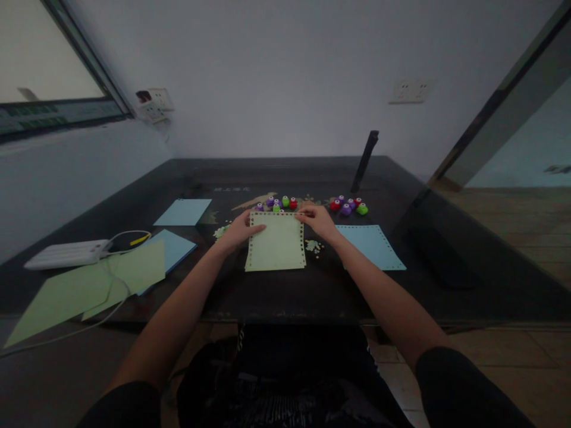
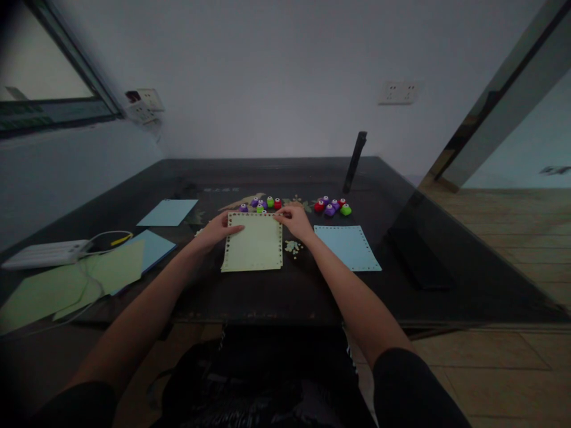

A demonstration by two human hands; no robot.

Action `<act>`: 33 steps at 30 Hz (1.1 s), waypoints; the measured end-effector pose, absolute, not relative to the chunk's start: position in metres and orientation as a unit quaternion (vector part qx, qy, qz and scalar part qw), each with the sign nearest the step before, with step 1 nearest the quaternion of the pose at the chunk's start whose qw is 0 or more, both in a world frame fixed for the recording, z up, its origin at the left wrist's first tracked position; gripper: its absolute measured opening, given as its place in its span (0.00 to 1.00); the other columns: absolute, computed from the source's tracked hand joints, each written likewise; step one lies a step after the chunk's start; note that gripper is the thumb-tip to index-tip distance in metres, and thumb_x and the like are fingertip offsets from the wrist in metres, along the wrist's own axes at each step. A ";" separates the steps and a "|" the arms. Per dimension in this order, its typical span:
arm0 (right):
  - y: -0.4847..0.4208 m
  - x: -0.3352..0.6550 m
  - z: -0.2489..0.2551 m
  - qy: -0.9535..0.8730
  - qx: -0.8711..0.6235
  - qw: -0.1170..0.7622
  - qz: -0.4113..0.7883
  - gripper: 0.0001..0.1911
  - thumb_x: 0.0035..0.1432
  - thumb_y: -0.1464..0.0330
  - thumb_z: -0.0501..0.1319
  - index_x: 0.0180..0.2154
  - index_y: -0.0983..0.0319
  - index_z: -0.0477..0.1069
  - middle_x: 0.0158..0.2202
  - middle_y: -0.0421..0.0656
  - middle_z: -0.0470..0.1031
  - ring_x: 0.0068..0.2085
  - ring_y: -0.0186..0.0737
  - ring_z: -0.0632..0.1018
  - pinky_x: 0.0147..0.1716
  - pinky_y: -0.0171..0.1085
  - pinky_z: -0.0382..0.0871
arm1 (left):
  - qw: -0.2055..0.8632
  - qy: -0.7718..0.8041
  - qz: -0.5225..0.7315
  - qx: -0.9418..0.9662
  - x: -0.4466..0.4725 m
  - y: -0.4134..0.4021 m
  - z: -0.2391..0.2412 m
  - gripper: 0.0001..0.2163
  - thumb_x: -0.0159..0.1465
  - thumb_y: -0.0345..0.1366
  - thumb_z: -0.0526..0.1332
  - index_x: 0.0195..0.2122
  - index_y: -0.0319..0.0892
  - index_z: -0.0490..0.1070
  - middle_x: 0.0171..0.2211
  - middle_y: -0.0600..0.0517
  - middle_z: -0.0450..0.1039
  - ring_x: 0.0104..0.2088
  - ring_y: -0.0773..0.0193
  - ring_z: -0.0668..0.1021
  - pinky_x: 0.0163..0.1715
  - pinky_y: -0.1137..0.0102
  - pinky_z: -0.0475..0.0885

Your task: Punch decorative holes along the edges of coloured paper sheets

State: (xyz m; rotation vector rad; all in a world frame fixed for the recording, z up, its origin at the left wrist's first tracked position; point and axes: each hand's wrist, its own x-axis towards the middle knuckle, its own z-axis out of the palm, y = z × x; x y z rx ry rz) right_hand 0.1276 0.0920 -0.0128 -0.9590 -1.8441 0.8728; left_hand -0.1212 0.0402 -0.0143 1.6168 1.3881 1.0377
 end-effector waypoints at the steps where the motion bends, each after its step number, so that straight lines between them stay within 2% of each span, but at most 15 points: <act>1: 0.093 0.129 -0.013 -0.723 -0.381 0.443 0.368 0.11 0.48 0.62 0.63 0.28 0.64 0.74 0.25 0.40 0.73 0.26 0.33 0.69 0.28 0.34 0.60 | 0.414 0.528 0.407 0.620 -0.120 0.039 -0.014 0.24 0.54 0.40 0.64 0.51 0.40 0.65 0.44 0.42 0.74 0.42 0.54 0.77 0.41 0.59 0.72; 6: 0.098 0.132 -0.016 -0.655 -0.369 0.488 0.443 0.14 0.45 0.59 0.64 0.29 0.64 0.73 0.24 0.39 0.71 0.23 0.30 0.66 0.23 0.32 0.56 | 0.542 0.485 0.357 0.587 -0.112 0.026 -0.007 0.21 0.54 0.40 0.63 0.49 0.39 0.69 0.43 0.41 0.75 0.43 0.50 0.77 0.42 0.56 0.72; 10: 0.099 0.132 -0.017 -0.634 -0.370 0.495 0.465 0.16 0.43 0.58 0.65 0.29 0.63 0.72 0.24 0.38 0.70 0.23 0.30 0.65 0.23 0.32 0.56 | 0.543 0.483 0.309 0.614 -0.111 0.021 -0.006 0.20 0.53 0.39 0.65 0.46 0.40 0.72 0.43 0.42 0.76 0.43 0.51 0.77 0.44 0.56 0.71; 16: 0.097 0.132 -0.015 -0.640 -0.379 0.483 0.462 0.18 0.43 0.55 0.65 0.30 0.63 0.72 0.24 0.38 0.70 0.24 0.31 0.66 0.23 0.32 0.58 | 0.522 0.495 0.247 0.649 -0.112 0.020 -0.006 0.18 0.52 0.40 0.65 0.44 0.40 0.74 0.40 0.45 0.78 0.40 0.54 0.78 0.39 0.61 0.74; 21: 0.095 0.135 -0.010 -0.655 -0.375 0.465 0.463 0.18 0.46 0.53 0.63 0.28 0.62 0.70 0.23 0.38 0.69 0.23 0.31 0.66 0.23 0.32 0.60 | 0.526 0.497 0.318 0.613 -0.115 0.022 -0.006 0.13 0.53 0.40 0.64 0.37 0.39 0.76 0.36 0.44 0.79 0.35 0.56 0.79 0.34 0.63 0.75; 24: 0.095 0.139 -0.008 -0.675 -0.370 0.435 0.467 0.18 0.45 0.53 0.64 0.29 0.62 0.70 0.23 0.38 0.70 0.24 0.32 0.69 0.25 0.32 0.62 | 0.525 0.491 0.337 0.609 -0.118 0.023 -0.008 0.14 0.54 0.42 0.63 0.38 0.39 0.76 0.35 0.45 0.79 0.35 0.56 0.79 0.33 0.63 0.75; 27: 0.099 0.142 -0.008 -0.678 -0.370 0.430 0.467 0.19 0.49 0.52 0.60 0.30 0.62 0.71 0.24 0.40 0.73 0.25 0.32 0.71 0.23 0.31 0.62 | 0.544 0.482 0.367 0.581 -0.120 0.027 -0.011 0.16 0.55 0.42 0.62 0.41 0.39 0.75 0.35 0.43 0.78 0.34 0.56 0.79 0.31 0.63 0.75; 30: 0.108 0.138 -0.010 -0.685 -0.403 0.421 0.438 0.19 0.53 0.54 0.56 0.31 0.64 0.72 0.25 0.43 0.75 0.25 0.32 0.73 0.22 0.30 0.62 | 0.550 0.465 0.445 0.531 -0.121 0.031 -0.011 0.17 0.54 0.41 0.64 0.43 0.39 0.73 0.39 0.42 0.78 0.37 0.55 0.79 0.33 0.63 0.76; 33: 0.123 0.129 -0.012 -0.713 -0.488 0.373 0.340 0.17 0.56 0.59 0.54 0.30 0.65 0.72 0.26 0.45 0.76 0.24 0.33 0.74 0.22 0.30 0.64 | 0.531 0.462 0.505 0.500 -0.119 0.033 -0.005 0.21 0.52 0.39 0.66 0.46 0.38 0.71 0.46 0.42 0.75 0.41 0.54 0.78 0.36 0.63 0.76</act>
